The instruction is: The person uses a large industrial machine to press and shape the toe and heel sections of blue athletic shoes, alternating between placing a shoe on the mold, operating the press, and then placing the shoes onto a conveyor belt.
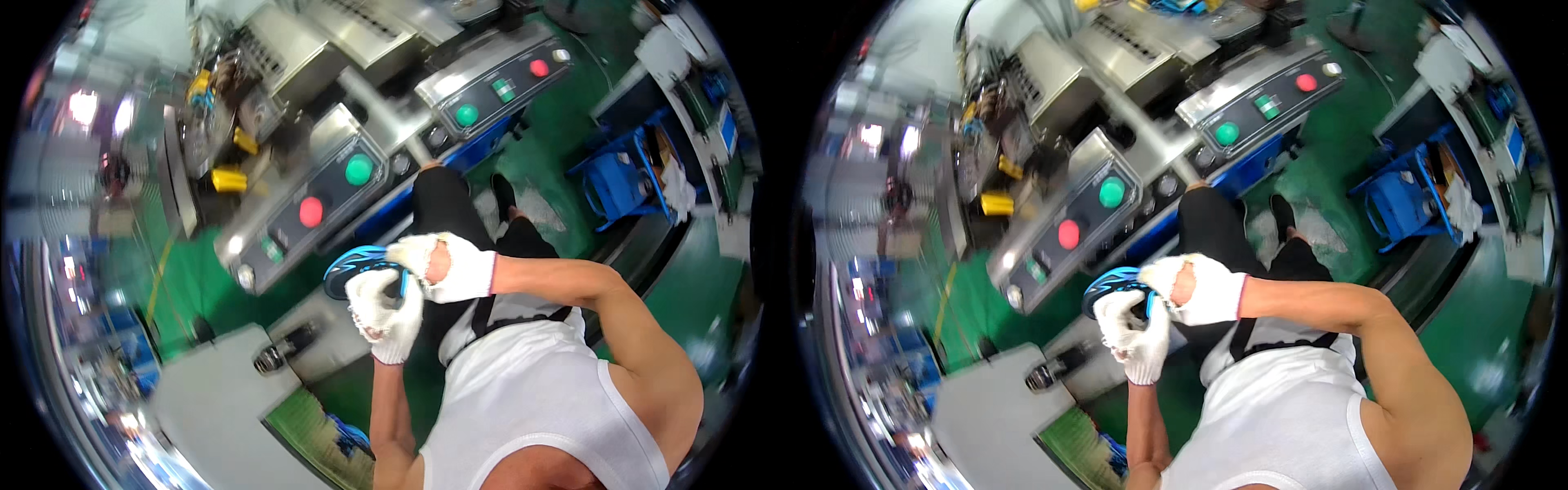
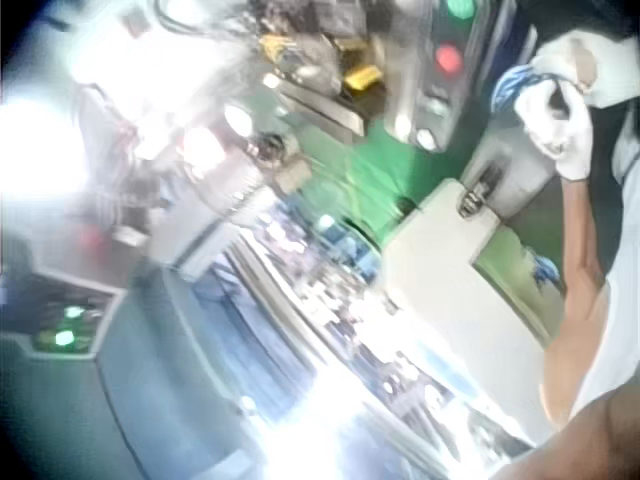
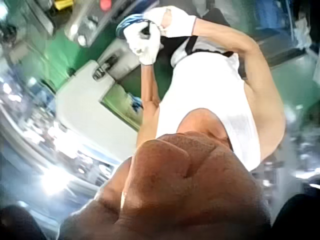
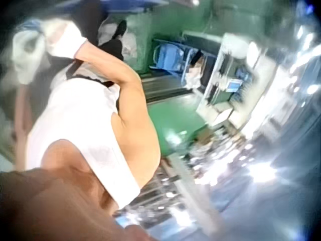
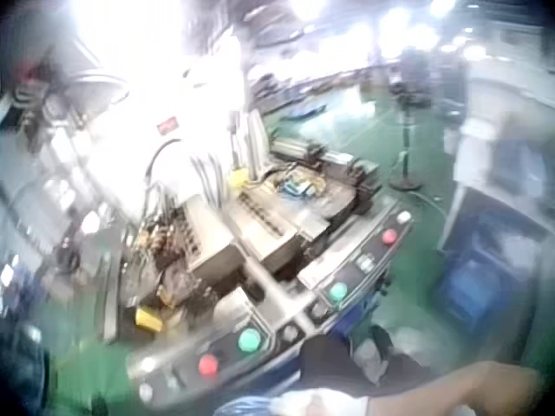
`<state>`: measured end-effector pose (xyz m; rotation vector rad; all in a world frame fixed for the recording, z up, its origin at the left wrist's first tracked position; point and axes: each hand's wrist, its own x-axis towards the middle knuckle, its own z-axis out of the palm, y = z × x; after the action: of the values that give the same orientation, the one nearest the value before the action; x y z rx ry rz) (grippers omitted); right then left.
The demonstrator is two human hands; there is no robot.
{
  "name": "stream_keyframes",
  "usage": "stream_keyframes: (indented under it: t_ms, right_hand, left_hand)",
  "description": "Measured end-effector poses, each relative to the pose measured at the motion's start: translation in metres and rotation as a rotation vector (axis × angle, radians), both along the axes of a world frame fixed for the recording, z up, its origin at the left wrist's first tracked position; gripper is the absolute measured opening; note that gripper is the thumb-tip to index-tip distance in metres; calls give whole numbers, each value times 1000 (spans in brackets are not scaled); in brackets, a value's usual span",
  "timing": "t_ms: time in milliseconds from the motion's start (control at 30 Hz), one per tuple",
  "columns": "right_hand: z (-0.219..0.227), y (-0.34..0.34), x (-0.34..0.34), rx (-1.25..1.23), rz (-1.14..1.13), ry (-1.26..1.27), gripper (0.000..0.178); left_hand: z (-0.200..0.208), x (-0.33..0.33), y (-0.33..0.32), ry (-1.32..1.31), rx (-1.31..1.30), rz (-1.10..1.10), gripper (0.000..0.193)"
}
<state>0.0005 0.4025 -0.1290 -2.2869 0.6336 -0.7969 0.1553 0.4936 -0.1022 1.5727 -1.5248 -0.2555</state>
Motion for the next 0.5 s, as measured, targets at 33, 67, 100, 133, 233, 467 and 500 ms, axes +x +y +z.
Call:
stream_keyframes:
  t_ms: [33,67,100,133,233,467,500]
  right_hand:
    - [2,-8,-18,46,-60,-37,46]
    - [11,-17,-43,347,-73,11,49]
    - [25,-22,-71,509,-162,31,56]
    - [35,-25,-99,670,-238,41,62]
    - [12,-11,-177,865,-463,-58,79]
    - [-47,40,-247,1283,-848,-921,93]
    - [-37,32,-251,1310,-855,-961,96]
  left_hand:
    - [21,-10,-19,24,57,-109,42]
    - [44,-23,-38,18,132,-214,50]
    - [49,-29,-59,-51,25,-338,55]
    - [58,-36,-83,-124,-86,-453,60]
    - [92,-68,-154,-229,-196,-488,61]
    - [86,-118,-367,-321,-92,-339,55]
    - [78,-117,-408,-349,-36,-292,59]
